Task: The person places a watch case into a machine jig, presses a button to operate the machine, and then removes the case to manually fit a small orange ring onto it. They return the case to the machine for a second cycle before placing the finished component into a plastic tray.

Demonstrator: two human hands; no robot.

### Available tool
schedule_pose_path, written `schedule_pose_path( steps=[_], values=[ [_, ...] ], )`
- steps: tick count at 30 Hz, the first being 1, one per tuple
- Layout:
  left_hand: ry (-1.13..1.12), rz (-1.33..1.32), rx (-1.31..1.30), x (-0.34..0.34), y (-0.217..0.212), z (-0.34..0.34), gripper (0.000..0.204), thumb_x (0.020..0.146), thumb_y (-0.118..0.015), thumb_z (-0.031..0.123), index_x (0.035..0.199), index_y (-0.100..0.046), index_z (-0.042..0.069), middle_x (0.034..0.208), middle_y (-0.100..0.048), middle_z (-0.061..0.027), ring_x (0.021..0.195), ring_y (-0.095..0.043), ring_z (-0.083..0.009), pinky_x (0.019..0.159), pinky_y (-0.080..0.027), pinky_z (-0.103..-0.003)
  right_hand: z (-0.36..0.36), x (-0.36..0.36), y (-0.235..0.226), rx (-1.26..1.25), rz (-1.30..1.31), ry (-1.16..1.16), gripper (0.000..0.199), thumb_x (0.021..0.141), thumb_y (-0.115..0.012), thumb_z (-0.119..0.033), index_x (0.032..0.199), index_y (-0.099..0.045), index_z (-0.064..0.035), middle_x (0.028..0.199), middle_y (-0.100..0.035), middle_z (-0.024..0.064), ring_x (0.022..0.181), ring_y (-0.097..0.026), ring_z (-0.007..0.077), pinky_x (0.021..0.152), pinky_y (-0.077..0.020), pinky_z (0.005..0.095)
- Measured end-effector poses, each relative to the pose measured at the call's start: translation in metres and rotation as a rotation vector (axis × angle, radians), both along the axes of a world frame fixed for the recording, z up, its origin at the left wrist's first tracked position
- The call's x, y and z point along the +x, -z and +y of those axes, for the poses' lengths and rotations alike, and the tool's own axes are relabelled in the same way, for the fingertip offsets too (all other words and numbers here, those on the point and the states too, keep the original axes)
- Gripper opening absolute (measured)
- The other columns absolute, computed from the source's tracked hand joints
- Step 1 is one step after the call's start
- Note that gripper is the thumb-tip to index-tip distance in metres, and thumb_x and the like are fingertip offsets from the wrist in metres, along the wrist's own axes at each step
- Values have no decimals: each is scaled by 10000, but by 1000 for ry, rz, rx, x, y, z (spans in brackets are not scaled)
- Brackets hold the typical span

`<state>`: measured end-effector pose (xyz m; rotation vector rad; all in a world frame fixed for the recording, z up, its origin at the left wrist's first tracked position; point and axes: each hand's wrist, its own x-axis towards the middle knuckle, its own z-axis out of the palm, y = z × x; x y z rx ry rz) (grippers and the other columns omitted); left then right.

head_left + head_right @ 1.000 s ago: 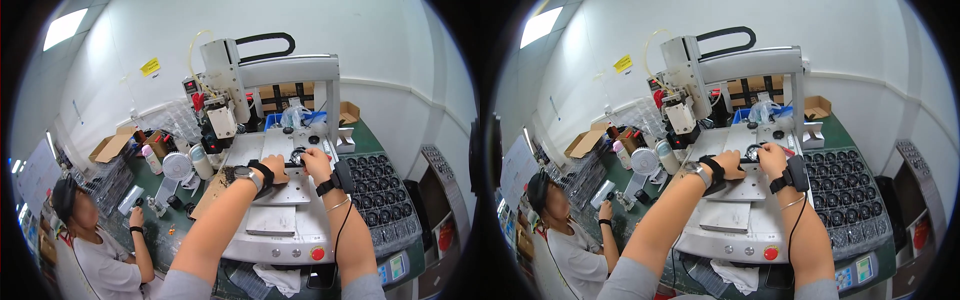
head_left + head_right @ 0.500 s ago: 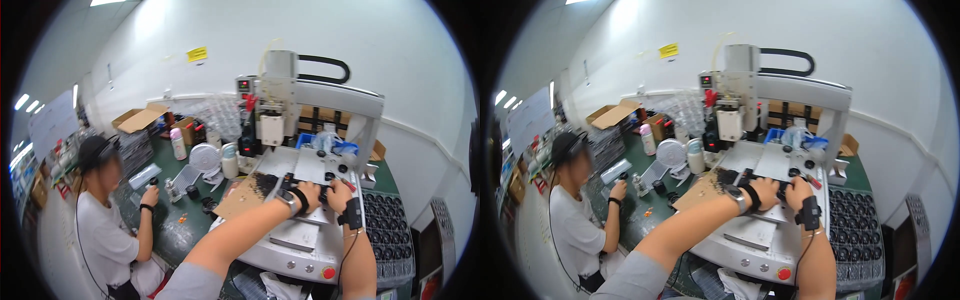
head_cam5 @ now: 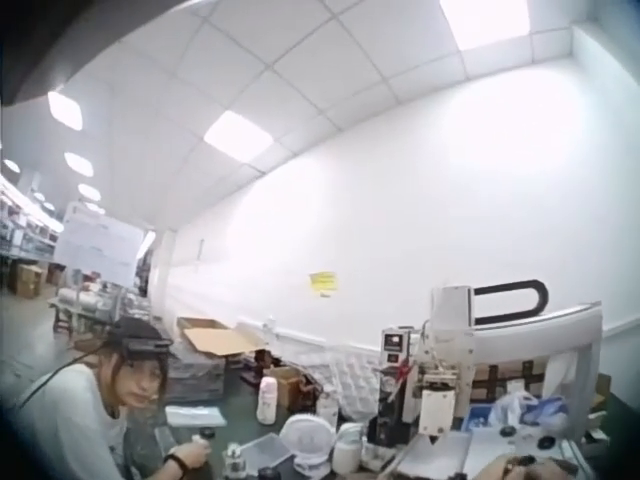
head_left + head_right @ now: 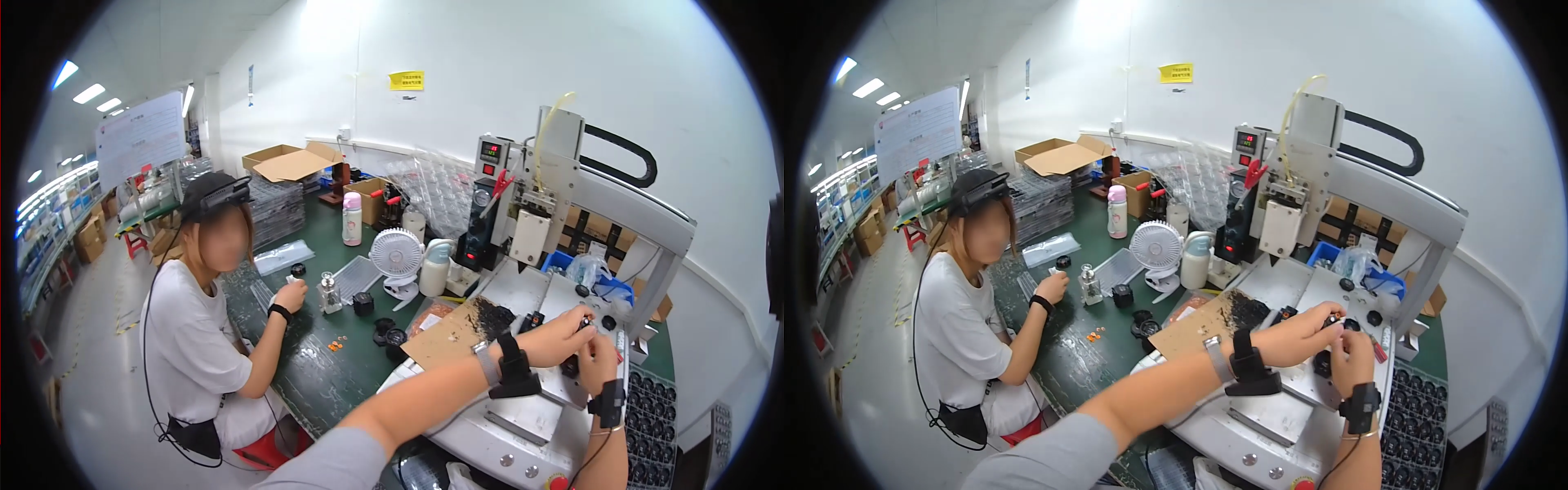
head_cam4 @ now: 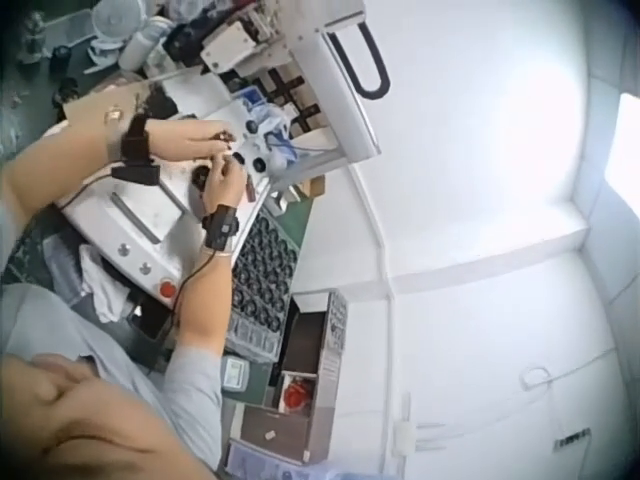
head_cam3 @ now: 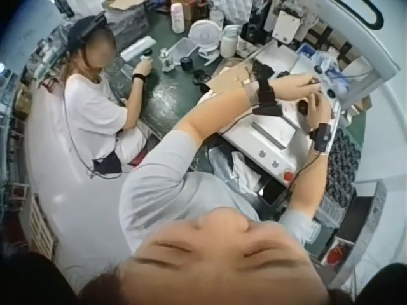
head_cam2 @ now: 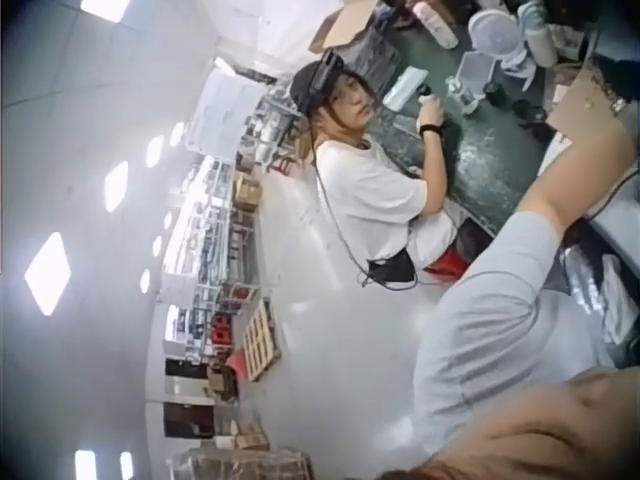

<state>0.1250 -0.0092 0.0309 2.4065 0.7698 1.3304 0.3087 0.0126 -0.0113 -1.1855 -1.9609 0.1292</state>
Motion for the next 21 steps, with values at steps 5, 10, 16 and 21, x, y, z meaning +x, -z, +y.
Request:
schedule_pose_path(
  steps=[5,10,16,21],
  values=[
    [493,-761,-1007,1,9,-10,376,985,-380,353,1248,-450,94,1017,-592,-53,902,-584,-149,739,-502,-314,-28,-12,-17,-80,523,-430,490,868,-596,-258,1266,-448,-11,1136,-511,124,947,-543,198,818,-471,298],
    [589,-873,-1194,-28,21,-19,388,983,-357,384,1200,-488,90,1021,-614,-77,917,-615,-195,761,-519,-327,-54,-44,-44,5,70,-403,690,739,-724,-281,1303,-425,-18,1323,-445,195,1131,-511,307,900,-441,358],
    [419,-859,-1326,-8,12,-26,405,978,-336,429,1188,-483,115,1083,-592,-61,993,-594,-199,787,-521,-334,-50,-38,-35,-9,197,-384,571,752,-699,-220,1252,-471,-65,1311,-452,210,1068,-552,330,822,-487,351],
    [552,-1002,-1289,-10,22,-29,357,978,-364,406,1153,-504,129,1049,-583,-21,951,-578,-146,757,-498,-324,-56,-41,-37,236,-33,-341,600,744,-693,-276,1252,-467,-52,1299,-448,209,1168,-457,381,972,-372,426]
  ],
)
